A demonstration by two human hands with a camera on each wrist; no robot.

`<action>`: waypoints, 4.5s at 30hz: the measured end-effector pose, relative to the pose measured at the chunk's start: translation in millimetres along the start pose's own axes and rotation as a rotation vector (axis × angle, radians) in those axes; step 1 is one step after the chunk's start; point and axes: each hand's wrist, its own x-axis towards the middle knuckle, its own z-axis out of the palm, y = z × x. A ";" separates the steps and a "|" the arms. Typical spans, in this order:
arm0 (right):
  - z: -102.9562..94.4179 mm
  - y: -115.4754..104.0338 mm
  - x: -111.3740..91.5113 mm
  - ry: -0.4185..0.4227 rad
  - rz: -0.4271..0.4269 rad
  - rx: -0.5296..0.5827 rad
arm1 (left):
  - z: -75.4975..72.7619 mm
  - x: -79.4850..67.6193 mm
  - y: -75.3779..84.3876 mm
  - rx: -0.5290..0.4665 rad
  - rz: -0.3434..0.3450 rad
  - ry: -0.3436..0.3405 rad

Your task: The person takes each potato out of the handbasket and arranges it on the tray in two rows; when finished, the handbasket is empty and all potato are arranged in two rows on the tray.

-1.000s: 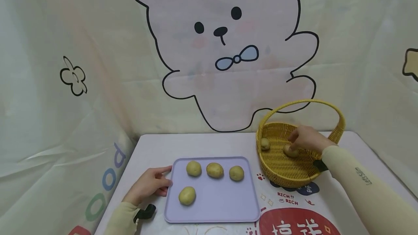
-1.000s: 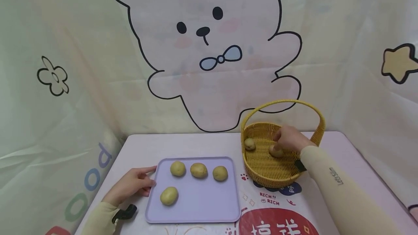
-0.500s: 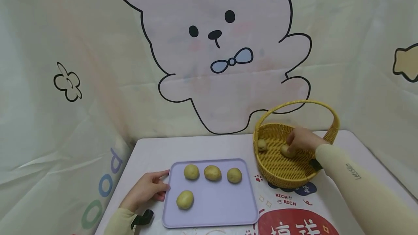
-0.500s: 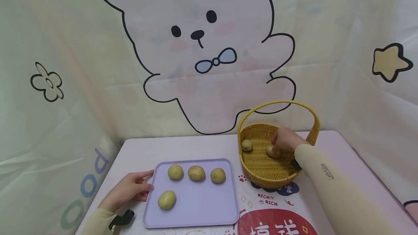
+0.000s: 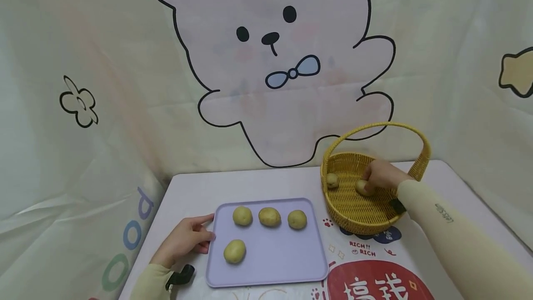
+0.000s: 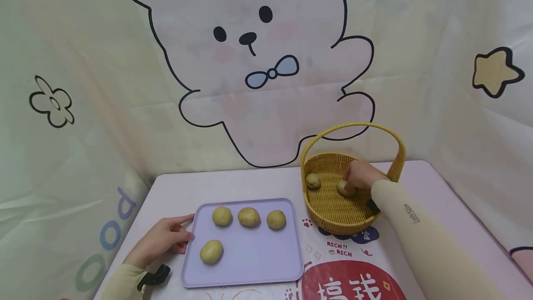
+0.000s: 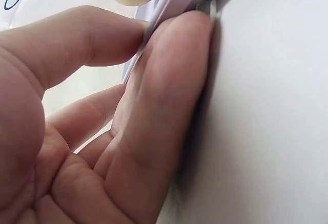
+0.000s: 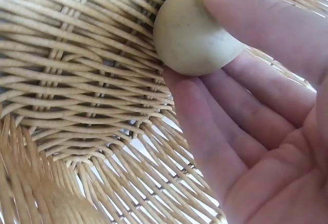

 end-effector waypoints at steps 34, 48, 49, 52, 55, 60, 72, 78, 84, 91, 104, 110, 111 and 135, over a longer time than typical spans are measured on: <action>23.1 -99.5 -97.4 0.146 -0.282 0.091 | -1.3 -1.0 -2.1 0.031 -0.004 0.010; 96.8 -155.5 -70.2 0.087 -0.432 0.228 | -1.6 1.2 -2.7 0.014 0.022 0.007; 101.9 -159.4 -67.9 0.092 -0.453 0.223 | -1.4 1.0 -2.6 0.013 0.029 0.005; 117.4 -169.6 -62.4 0.085 -0.490 0.231 | -1.1 0.2 -2.7 0.005 0.035 0.000; 132.0 -178.5 -59.0 0.068 -0.496 0.248 | -0.8 0.4 -3.4 -0.001 0.036 -0.004; 152.1 -192.3 -57.9 0.052 -0.489 0.264 | -1.8 1.1 -3.0 0.003 0.038 0.006; 176.7 -205.8 -56.8 -0.061 -0.469 0.309 | -3.2 -0.3 4.0 0.005 0.022 0.013; 182.7 -208.4 -58.2 -0.073 -0.467 0.300 | -3.1 -0.3 1.4 0.005 0.019 0.004; 185.4 -209.4 -57.8 -0.083 -0.471 0.305 | -2.6 0.1 -0.7 0.010 0.007 0.014; 182.9 -208.4 -57.6 -0.090 -0.469 0.310 | -0.4 2.1 -0.1 0.017 0.011 0.020; 180.2 -206.2 -58.1 -0.097 -0.456 0.331 | -1.5 2.9 -1.0 0.008 0.012 0.017; 179.1 -204.1 -56.7 -0.094 -0.438 0.337 | -1.8 4.7 3.5 0.006 0.011 0.009; 179.1 -203.9 -56.6 -0.096 -0.433 0.335 | -1.9 4.8 3.8 0.007 0.007 0.007; 41.4 -101.7 -86.2 0.089 -0.350 0.189 | -1.0 2.5 0.5 0.035 -0.028 0.026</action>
